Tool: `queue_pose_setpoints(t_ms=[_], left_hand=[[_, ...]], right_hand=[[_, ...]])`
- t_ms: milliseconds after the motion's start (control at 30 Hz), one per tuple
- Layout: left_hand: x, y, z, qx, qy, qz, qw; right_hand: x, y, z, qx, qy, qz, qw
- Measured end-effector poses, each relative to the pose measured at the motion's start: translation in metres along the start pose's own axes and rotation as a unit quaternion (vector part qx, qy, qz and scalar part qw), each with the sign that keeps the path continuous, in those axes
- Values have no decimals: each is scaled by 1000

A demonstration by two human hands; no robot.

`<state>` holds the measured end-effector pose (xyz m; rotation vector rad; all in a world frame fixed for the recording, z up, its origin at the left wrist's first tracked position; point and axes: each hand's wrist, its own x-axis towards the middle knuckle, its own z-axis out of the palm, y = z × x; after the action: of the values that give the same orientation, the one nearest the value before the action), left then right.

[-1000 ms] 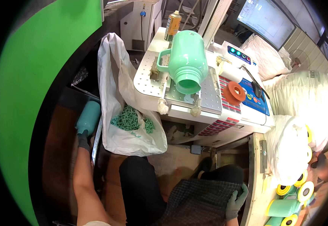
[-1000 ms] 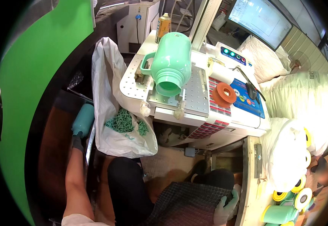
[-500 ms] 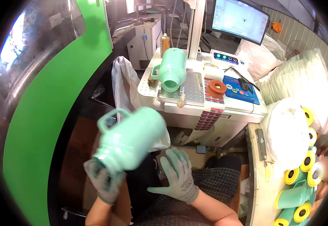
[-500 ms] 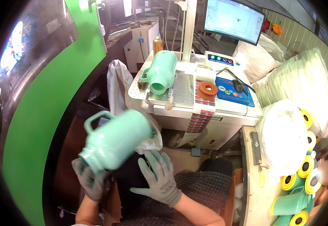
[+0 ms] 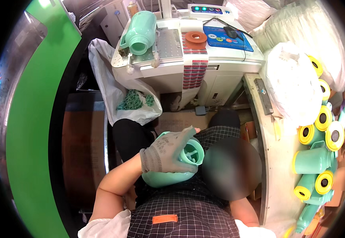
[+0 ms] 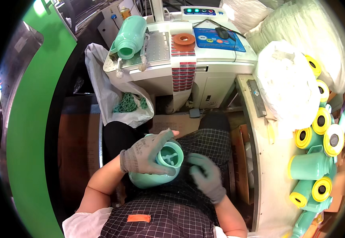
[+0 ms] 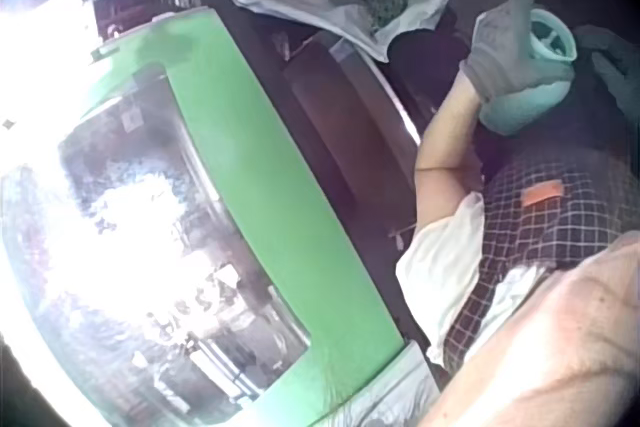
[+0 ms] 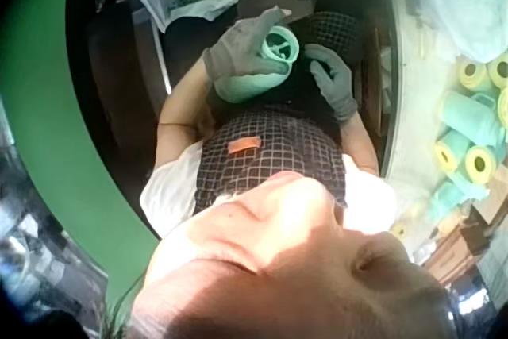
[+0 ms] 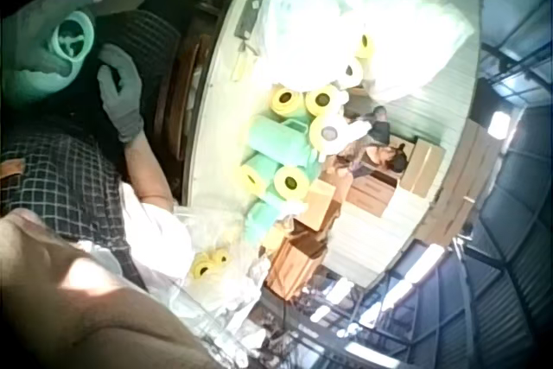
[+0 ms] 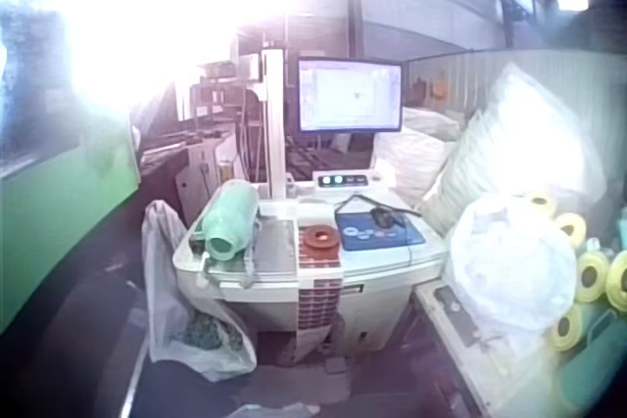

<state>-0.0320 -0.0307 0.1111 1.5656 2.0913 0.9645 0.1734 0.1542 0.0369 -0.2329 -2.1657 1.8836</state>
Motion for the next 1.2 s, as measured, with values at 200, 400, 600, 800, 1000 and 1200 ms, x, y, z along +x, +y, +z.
queue_pose_setpoints(t_ms=[200,400,600,800,1000,1200], left_hand=[[24,13,28,-45,-106,23,993],[16,6,34,-44,-129,4,991],[10,3,26,-47,-105,20,993],[-34,2,-6,-38,10,4,999],[-62,-7,-29,-80,75,-20,994],[-81,-12,-22,-65,165,-13,984]], right_hand=[[33,-75,-10,-250,-122,-90,956],[53,-77,-18,-274,-294,-22,916],[61,-73,-7,-305,-267,-107,908],[25,-48,32,-251,-36,-233,939],[36,-22,75,-135,27,-278,951],[56,-30,76,-152,-14,-275,949]])
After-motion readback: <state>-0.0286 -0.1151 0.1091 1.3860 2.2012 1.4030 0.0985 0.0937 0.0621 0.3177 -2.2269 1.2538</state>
